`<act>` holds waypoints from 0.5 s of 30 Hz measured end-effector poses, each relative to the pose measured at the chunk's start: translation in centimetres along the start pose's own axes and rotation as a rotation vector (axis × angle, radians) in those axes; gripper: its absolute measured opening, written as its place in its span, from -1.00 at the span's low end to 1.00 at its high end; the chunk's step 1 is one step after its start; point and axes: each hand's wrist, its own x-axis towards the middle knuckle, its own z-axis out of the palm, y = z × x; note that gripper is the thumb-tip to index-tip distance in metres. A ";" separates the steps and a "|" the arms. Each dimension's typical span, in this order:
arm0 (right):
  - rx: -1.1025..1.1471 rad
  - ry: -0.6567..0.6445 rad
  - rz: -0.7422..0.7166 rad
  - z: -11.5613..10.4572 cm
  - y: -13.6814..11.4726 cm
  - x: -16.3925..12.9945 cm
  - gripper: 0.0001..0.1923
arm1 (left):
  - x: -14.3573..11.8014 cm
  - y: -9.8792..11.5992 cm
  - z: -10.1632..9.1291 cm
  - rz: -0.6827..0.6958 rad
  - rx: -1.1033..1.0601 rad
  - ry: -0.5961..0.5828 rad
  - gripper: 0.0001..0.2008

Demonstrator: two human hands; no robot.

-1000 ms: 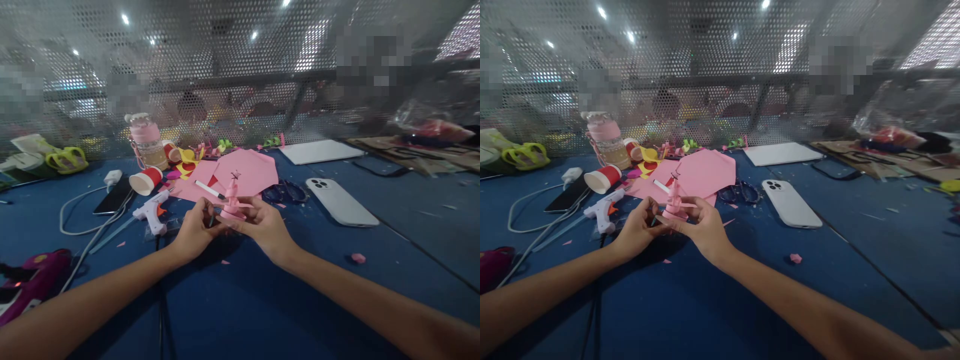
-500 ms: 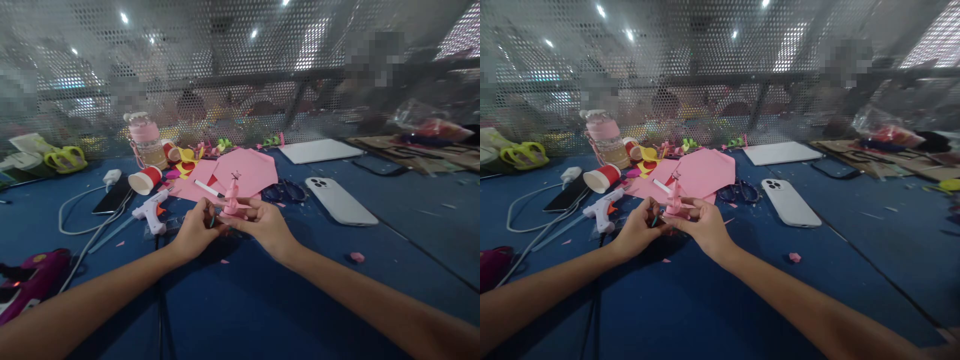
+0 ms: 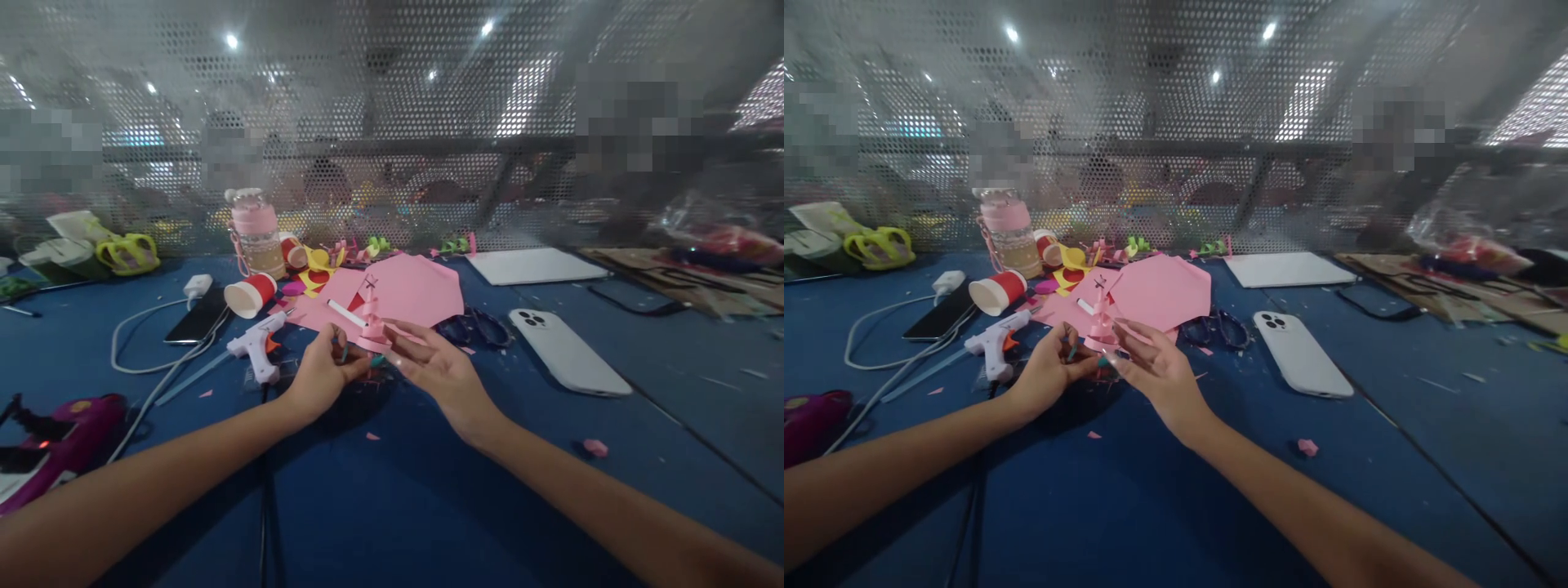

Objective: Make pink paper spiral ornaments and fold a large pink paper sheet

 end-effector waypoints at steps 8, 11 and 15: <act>-0.280 0.214 -0.194 -1.1 0.8 -0.1 -0.48 | 0.0 0.1 -0.1 0.083 0.237 0.120 -0.67; -0.511 0.255 -0.308 -2.4 1.0 0.5 -0.47 | -0.2 0.2 0.0 0.091 0.306 0.091 -0.67; -0.742 0.175 -0.430 -3.9 1.2 1.5 -0.42 | -1.0 0.3 0.0 0.251 0.505 -0.054 -0.70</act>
